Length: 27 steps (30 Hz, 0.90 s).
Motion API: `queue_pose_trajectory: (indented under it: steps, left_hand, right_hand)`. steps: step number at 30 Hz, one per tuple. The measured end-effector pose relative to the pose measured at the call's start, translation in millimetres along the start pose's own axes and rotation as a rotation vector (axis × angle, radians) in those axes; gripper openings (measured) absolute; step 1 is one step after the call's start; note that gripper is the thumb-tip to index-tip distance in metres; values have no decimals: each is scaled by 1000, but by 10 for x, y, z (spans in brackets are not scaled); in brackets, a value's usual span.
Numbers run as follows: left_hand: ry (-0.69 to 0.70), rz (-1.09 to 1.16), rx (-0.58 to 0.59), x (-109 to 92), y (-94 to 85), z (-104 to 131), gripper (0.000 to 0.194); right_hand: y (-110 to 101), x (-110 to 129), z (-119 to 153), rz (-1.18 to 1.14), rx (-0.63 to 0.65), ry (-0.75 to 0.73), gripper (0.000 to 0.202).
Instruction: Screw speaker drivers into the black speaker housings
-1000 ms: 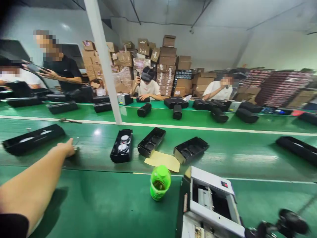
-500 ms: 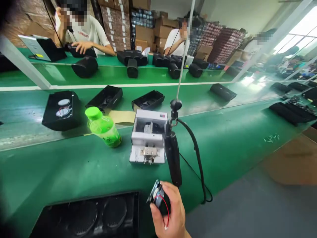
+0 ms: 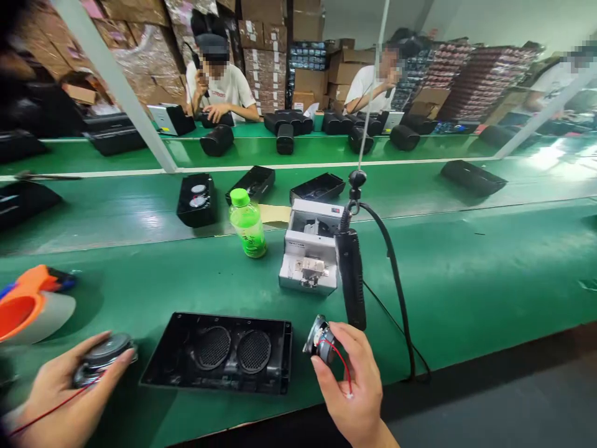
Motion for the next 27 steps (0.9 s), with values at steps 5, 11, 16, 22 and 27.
queue_pose_trajectory:
  steps: [5,11,16,22,27]
  left_hand:
    - [5,72,25,35,-116,125,63]
    - [202,-13,136,103,-220,152,68]
    - [358,28,305,90,-269,199,48]
    - [335,201,329,150,-437,67,32]
    - [416,307,347,-382,-712,-46,49]
  right_hand:
    - [-102,328,-297,-69,216,-116,39]
    - [287,680,-714,102,657,-345,44]
    - [556,649,-813,172,758,-410,47]
    - [649,604,-794,250,812,-465,55]
    - [705,609,-767,307,846,-440,59]
Point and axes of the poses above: each hand's wrist, its own z-axis away from the middle knuckle, its own y-axis out of the palm, x = y × z, the point moved 2 cm from there along -z, towards the middle knuckle, and after that the axes turned 2 degrees about z, right-handed, at the moved point
